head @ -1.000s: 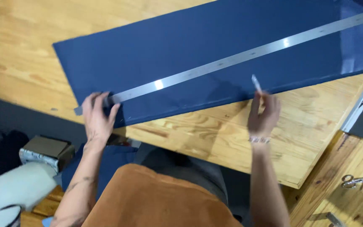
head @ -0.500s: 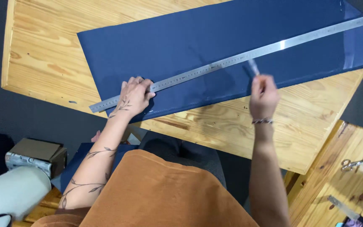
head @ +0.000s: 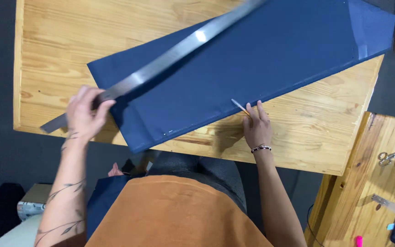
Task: Measuring, marking, pinning, and cutting a piece of blue fabric on a wooden workbench
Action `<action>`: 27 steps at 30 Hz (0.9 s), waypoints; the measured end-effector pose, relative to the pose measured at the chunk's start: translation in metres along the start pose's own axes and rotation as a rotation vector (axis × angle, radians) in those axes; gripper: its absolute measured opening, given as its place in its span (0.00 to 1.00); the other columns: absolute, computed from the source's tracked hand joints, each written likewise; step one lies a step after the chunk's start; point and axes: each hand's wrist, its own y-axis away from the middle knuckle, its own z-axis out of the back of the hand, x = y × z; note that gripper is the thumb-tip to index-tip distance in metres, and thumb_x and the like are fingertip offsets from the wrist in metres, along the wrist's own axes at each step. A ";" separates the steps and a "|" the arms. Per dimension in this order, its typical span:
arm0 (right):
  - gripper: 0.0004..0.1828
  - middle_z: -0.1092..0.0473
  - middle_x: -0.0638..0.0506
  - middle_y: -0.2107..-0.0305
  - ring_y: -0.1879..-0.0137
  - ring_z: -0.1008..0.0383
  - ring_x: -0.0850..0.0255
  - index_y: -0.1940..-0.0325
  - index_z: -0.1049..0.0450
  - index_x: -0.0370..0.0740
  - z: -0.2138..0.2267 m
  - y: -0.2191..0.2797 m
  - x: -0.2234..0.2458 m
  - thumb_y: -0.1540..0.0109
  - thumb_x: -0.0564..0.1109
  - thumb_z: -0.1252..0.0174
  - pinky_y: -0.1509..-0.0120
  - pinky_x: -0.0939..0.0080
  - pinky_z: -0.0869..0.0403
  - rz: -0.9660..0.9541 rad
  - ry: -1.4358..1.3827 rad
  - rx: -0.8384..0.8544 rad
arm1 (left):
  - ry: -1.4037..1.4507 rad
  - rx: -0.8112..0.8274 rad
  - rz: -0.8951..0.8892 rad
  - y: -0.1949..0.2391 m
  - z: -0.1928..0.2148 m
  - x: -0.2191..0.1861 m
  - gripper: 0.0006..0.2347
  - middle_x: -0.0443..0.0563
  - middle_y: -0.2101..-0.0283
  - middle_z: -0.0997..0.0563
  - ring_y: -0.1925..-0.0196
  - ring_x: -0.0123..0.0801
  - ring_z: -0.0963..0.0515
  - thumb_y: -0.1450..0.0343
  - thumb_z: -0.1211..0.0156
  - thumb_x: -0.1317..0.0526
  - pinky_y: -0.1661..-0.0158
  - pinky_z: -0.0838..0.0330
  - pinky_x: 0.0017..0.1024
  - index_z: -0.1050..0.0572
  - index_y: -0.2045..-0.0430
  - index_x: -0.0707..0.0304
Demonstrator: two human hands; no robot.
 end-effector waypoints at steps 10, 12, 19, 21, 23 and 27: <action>0.25 0.42 0.27 0.31 0.31 0.35 0.36 0.33 0.27 0.46 0.000 -0.005 0.006 0.35 0.41 0.49 0.30 0.47 0.35 -0.073 -0.140 0.085 | -0.037 -0.146 0.153 0.054 0.010 0.119 0.11 0.55 0.57 0.24 0.57 0.48 0.23 0.22 0.33 0.55 0.55 0.32 0.43 0.22 0.57 0.64; 0.26 0.43 0.34 0.29 0.27 0.38 0.44 0.33 0.27 0.49 -0.005 -0.006 0.003 0.36 0.44 0.48 0.27 0.52 0.38 -0.169 -0.145 0.136 | -0.059 -0.153 0.216 0.063 0.008 0.141 0.11 0.57 0.55 0.22 0.54 0.50 0.23 0.24 0.33 0.57 0.53 0.32 0.43 0.21 0.55 0.66; 0.23 0.42 0.37 0.31 0.28 0.37 0.47 0.35 0.28 0.45 0.000 -0.007 0.014 0.36 0.45 0.47 0.31 0.48 0.33 -0.162 -0.157 0.122 | -0.131 -0.086 0.266 0.081 0.003 0.175 0.12 0.61 0.53 0.22 0.50 0.57 0.23 0.25 0.35 0.58 0.49 0.32 0.47 0.23 0.53 0.65; 0.25 0.48 0.36 0.29 0.29 0.36 0.46 0.34 0.30 0.42 -0.007 -0.008 0.015 0.37 0.45 0.50 0.34 0.43 0.31 -0.228 -0.164 0.139 | -0.245 -0.047 0.357 0.079 0.003 0.169 0.15 0.64 0.53 0.22 0.49 0.60 0.27 0.26 0.35 0.57 0.48 0.36 0.52 0.25 0.49 0.65; 0.24 0.47 0.36 0.30 0.29 0.36 0.46 0.36 0.30 0.43 -0.001 -0.009 0.026 0.37 0.45 0.50 0.39 0.41 0.29 -0.232 -0.165 0.127 | -0.313 -0.133 0.382 0.072 0.009 0.125 0.19 0.67 0.50 0.27 0.47 0.61 0.32 0.28 0.31 0.55 0.46 0.41 0.55 0.26 0.47 0.64; 0.25 0.40 0.47 0.37 0.33 0.30 0.45 0.42 0.30 0.51 -0.020 -0.005 0.009 0.43 0.40 0.37 0.35 0.48 0.25 -0.132 -0.050 -0.034 | -0.253 -0.242 0.373 0.055 -0.009 0.044 0.20 0.66 0.50 0.29 0.47 0.62 0.26 0.30 0.26 0.61 0.46 0.34 0.53 0.28 0.46 0.65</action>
